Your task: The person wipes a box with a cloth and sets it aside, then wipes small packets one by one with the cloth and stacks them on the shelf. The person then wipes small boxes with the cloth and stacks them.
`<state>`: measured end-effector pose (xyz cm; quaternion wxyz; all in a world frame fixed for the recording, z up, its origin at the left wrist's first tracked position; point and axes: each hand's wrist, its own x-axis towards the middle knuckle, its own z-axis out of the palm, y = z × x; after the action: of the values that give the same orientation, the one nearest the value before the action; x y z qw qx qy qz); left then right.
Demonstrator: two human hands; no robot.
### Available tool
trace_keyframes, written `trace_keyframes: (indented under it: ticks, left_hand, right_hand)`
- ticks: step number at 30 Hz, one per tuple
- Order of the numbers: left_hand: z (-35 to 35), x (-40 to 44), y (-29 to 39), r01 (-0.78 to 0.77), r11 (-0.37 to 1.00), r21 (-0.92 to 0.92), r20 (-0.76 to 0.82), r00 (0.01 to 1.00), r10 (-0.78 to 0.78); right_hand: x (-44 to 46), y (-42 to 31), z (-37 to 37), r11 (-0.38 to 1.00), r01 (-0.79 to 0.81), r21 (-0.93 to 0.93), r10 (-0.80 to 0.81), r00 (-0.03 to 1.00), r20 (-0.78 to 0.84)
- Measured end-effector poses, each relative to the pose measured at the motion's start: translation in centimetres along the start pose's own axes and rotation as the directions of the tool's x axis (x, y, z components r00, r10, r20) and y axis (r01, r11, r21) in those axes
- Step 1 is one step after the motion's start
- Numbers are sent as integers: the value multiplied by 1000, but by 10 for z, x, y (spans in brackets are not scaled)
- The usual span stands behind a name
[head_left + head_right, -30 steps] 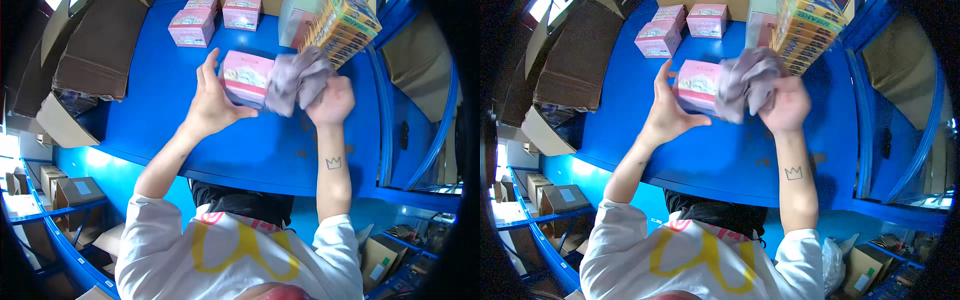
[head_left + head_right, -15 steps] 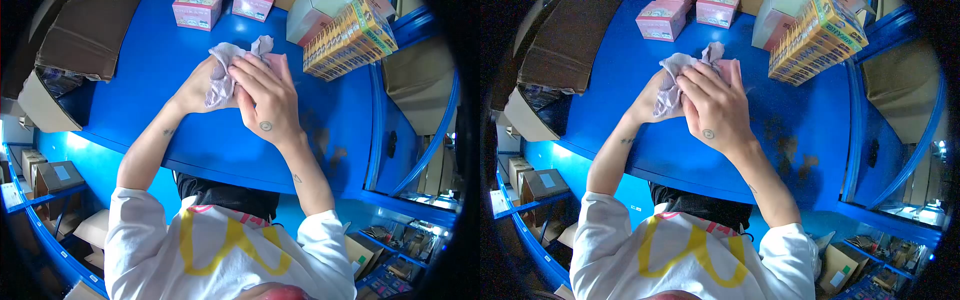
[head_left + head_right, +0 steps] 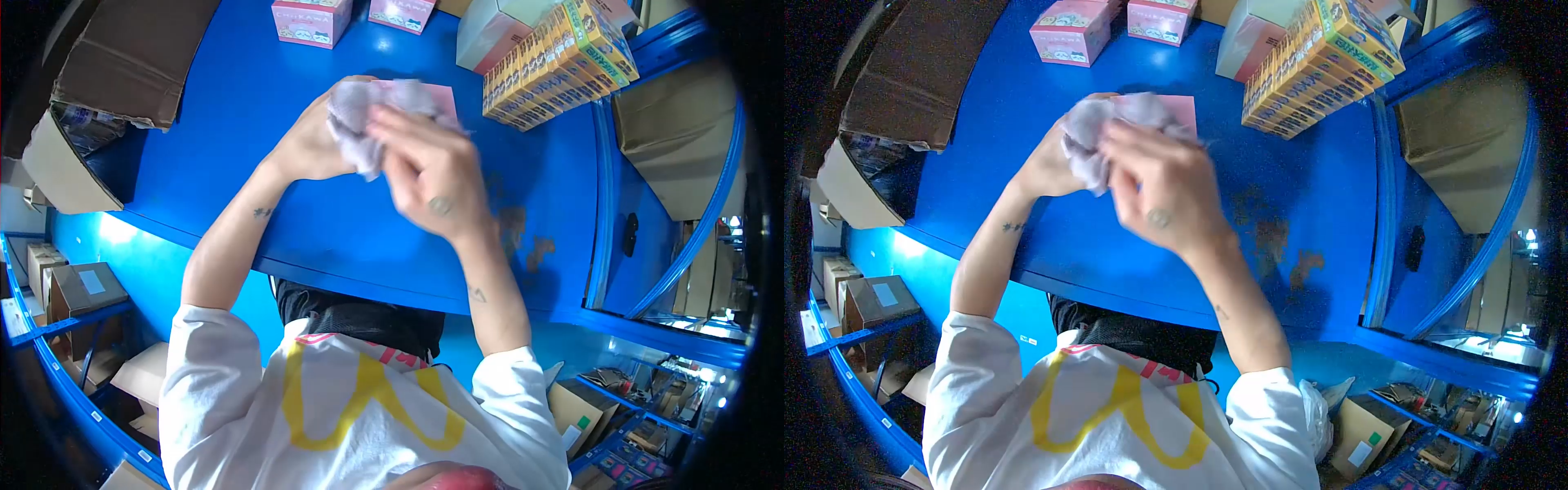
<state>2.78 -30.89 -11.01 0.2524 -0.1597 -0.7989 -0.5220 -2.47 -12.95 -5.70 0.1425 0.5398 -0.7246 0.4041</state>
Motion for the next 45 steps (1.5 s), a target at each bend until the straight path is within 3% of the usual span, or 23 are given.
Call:
trace_keyframes:
  ticks: [2, 3, 4, 5, 7, 9, 11, 12, 14, 20, 24, 25, 29, 30, 32, 34, 40, 45]
  left_hand:
    - [1, 1, 10, 142, 981, 130, 4, 990, -144]
    - [2, 2, 15, 209, 959, 192, -7, 977, -212]
    - [2, 4, 20, 272, 928, 253, -25, 961, -275]
    - [1, 6, 24, 265, 931, 251, -29, 964, -266]
    - [-8, 10, 31, 334, 936, 113, -67, 942, -328]
    - [-12, 13, 34, 392, 920, -25, -90, 915, -393]
    - [-10, 14, 37, 405, 913, -53, -92, 908, -409]
    - [-9, 12, 38, 425, 901, -89, -106, 895, -433]
    - [-7, 10, 38, 457, 874, -163, -145, 865, -480]
    - [-14, 9, 32, 552, 716, -427, -39, 780, -624]
    - [-5, 8, 34, 566, 569, -596, 153, 776, -612]
    - [-2, 8, 34, 566, 569, -597, 154, 777, -610]
    - [7, 9, 36, 476, 520, -709, 43, 765, -642]
    - [11, 9, 34, 478, 521, -708, 43, 765, -643]
    - [23, 7, 28, 374, 810, -453, -153, 862, -483]
    - [27, 4, 24, 227, 967, -115, -284, 925, -251]
    - [12, 6, 19, 226, 962, -153, -256, 931, -260]
    - [2, 11, 39, 141, 987, 80, -81, 988, -135]
  right_hand:
    - [2, 21, -23, 999, -54, -8, 53, 998, -36]
    - [2, 32, -39, 947, -313, -72, 314, 949, 0]
    - [4, 38, -48, 827, -544, -144, 551, 834, 16]
    - [5, 42, -48, 830, -538, -149, 545, 838, 11]
    - [-7, 60, -37, 709, -571, 414, 675, 720, -164]
    - [-14, 71, -28, 420, -314, 852, 820, 533, -208]
    - [-12, 48, -20, 342, -200, 918, 622, 781, -62]
    - [-13, 39, -11, 343, -197, 918, 624, 778, -66]
    - [-12, 28, 2, 644, -175, 745, 453, 872, -187]
    - [-20, 31, -6, 788, -83, 610, 283, 929, -239]
    - [-21, 50, -16, 321, -353, 879, 564, 817, 123]
    - [-19, 52, -17, 322, -353, 878, 564, 817, 121]
    - [-14, 56, -14, -217, -244, 945, 778, 541, 319]
    - [-14, 53, -12, -219, -243, 945, 778, 541, 320]
    - [-15, 36, -5, -371, -105, 923, 742, 565, 362]
    - [-15, 21, 1, -515, 20, 857, 694, 597, 403]
    - [-13, 5, 0, -613, -60, 788, 611, 596, 521]
    - [-14, 33, -19, -467, -191, 863, 585, 665, 464]
